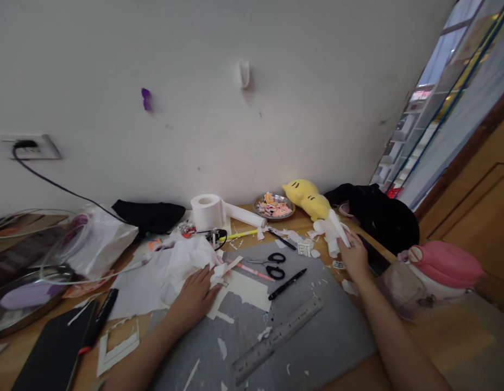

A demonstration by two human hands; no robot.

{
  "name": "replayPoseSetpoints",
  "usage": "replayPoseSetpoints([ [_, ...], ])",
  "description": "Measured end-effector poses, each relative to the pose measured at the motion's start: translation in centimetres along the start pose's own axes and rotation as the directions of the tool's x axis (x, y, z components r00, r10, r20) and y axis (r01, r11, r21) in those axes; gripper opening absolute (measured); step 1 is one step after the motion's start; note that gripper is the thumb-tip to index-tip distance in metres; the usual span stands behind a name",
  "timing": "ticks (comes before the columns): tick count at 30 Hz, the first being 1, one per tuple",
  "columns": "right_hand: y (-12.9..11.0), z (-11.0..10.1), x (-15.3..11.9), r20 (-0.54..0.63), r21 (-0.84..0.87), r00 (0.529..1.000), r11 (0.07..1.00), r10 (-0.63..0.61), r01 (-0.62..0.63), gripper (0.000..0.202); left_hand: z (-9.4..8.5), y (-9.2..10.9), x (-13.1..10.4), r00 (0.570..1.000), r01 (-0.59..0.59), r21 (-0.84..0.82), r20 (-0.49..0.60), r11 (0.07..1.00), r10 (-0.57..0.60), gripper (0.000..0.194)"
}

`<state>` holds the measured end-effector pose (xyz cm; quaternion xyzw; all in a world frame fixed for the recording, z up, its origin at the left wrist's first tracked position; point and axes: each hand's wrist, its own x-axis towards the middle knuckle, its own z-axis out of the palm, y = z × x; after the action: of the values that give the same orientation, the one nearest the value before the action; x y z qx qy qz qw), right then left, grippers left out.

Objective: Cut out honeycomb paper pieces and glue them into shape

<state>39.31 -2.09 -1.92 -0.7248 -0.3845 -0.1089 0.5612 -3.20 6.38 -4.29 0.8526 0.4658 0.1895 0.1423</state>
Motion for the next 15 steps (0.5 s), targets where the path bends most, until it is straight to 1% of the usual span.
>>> replayPoseSetpoints([
  [4, -0.5, 0.0, 0.0, 0.063, -0.037, 0.996, 0.997, -0.059, 0.061, 0.033, -0.7, 0.6, 0.2, 0.995, 0.007, -0.129, -0.095, 0.992, -0.019, 0.042],
  [6, -1.0, -0.1, -0.1, 0.085, -0.041, 0.992, 0.994, -0.094, 0.097, 0.033, -1.3, 0.8, 0.3, 0.984, 0.025, -0.213, -0.165, 0.977, -0.062, 0.040],
  [7, -1.3, -0.1, -0.2, 0.096, -0.040, 0.989, 0.993, -0.109, 0.113, 0.033, -1.5, 0.8, 0.3, 0.971, 0.051, -0.256, -0.213, 0.965, -0.108, 0.042],
  [8, -1.7, -0.2, -0.4, 0.108, -0.038, 0.987, 0.991, -0.121, 0.126, 0.033, -1.8, 0.8, 0.3, 0.947, 0.084, -0.299, -0.272, 0.950, -0.169, 0.045],
  [9, -2.1, -0.2, -0.6, 0.123, -0.032, 0.984, 0.990, -0.131, 0.135, 0.033, -2.0, 0.7, 0.3, 0.913, 0.118, -0.340, -0.332, 0.933, -0.237, 0.047],
  [10, -2.5, -0.2, -0.8, 0.140, -0.024, 0.981, 0.990, -0.137, 0.142, 0.033, -2.2, 0.5, 0.2, 0.874, 0.146, -0.381, -0.383, 0.913, -0.300, 0.048],
  [12, -3.4, -0.2, -1.4, 0.183, 0.001, 0.972, 0.989, -0.147, 0.149, 0.035, -2.6, 0.1, 0.0, 0.782, 0.180, -0.456, -0.471, 0.871, -0.408, 0.041],
  [14, -4.2, -0.2, -1.9, 0.229, 0.032, 0.961, 0.988, -0.154, 0.151, 0.036, -3.0, -0.3, -0.2, 0.704, 0.168, -0.511, -0.536, 0.843, -0.465, 0.043],
  [15, -4.6, -0.1, -2.1, 0.254, 0.047, 0.954, 0.987, -0.159, 0.152, 0.036, -3.2, -0.3, -0.3, 0.683, 0.142, -0.528, -0.560, 0.837, -0.469, 0.048],
])
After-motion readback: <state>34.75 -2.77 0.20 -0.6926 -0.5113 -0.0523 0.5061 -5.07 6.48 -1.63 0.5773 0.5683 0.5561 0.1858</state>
